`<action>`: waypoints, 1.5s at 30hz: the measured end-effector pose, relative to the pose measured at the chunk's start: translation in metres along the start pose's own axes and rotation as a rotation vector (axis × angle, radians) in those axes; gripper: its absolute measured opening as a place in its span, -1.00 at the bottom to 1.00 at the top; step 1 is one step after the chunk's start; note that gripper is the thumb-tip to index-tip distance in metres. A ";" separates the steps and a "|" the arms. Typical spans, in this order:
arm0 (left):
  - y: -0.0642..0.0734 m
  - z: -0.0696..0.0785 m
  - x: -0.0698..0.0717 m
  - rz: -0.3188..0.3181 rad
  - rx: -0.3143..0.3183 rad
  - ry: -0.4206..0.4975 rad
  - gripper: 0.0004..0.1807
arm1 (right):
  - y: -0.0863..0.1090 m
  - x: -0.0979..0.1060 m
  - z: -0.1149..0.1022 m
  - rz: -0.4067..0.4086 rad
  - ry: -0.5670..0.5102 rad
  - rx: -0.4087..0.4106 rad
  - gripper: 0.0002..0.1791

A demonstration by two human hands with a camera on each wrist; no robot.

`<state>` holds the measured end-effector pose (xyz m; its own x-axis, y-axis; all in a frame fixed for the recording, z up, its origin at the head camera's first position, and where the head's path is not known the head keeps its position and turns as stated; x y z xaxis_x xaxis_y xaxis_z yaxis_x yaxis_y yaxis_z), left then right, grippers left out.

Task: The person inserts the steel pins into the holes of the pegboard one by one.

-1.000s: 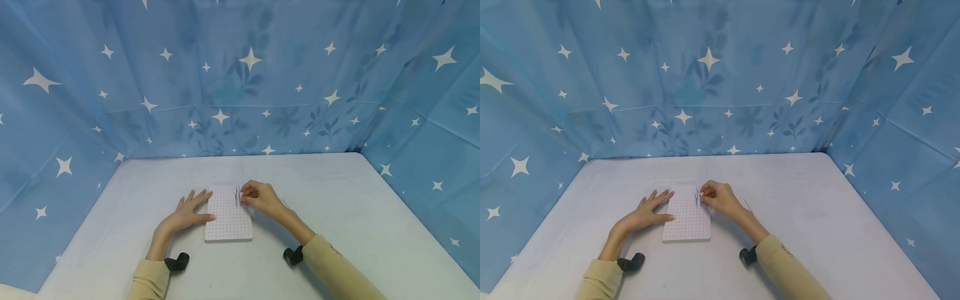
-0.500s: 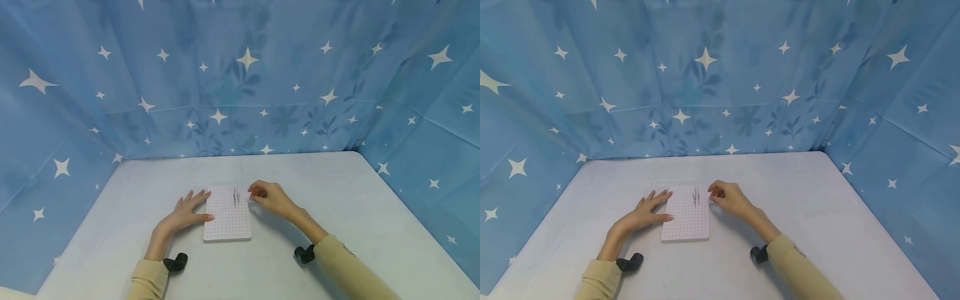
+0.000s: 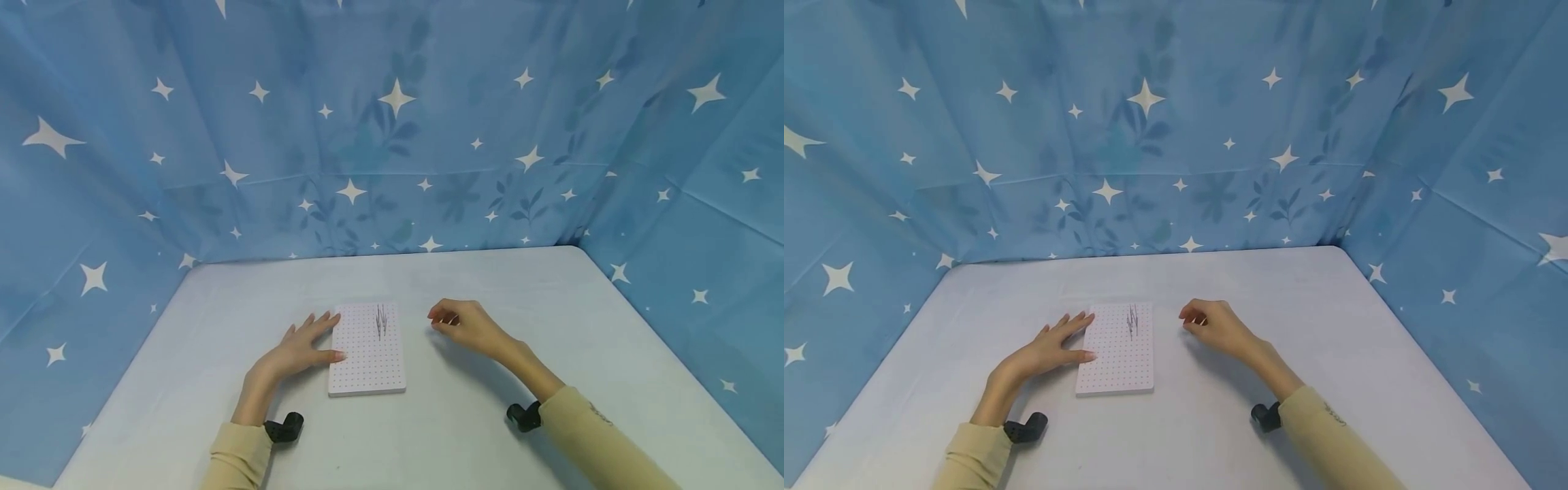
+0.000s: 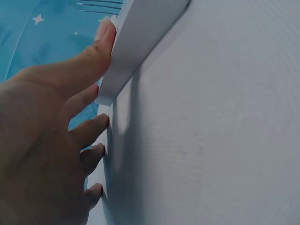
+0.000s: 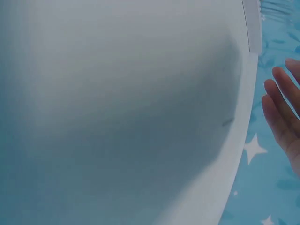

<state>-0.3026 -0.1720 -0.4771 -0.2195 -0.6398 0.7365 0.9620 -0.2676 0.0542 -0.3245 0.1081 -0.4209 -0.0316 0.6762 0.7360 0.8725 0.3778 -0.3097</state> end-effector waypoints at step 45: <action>0.001 0.003 -0.001 -0.004 0.020 0.006 0.04 | 0.023 0.013 0.068 -0.227 0.040 -0.123 -0.46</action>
<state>-0.3012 -0.1696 -0.4758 -0.2241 -0.6430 0.7324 0.9642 -0.2558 0.0704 -0.3383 0.1686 -0.4595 -0.2164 0.5561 0.8025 0.8980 0.4358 -0.0599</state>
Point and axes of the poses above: each hand's wrist, its own y-axis away from the middle knuckle, its own x-axis out of the back of the hand, z = x × y, the point moved 10 cm from there along -y, towards the middle knuckle, and after that the axes turned 9 degrees about z, right-handed, at the moved point
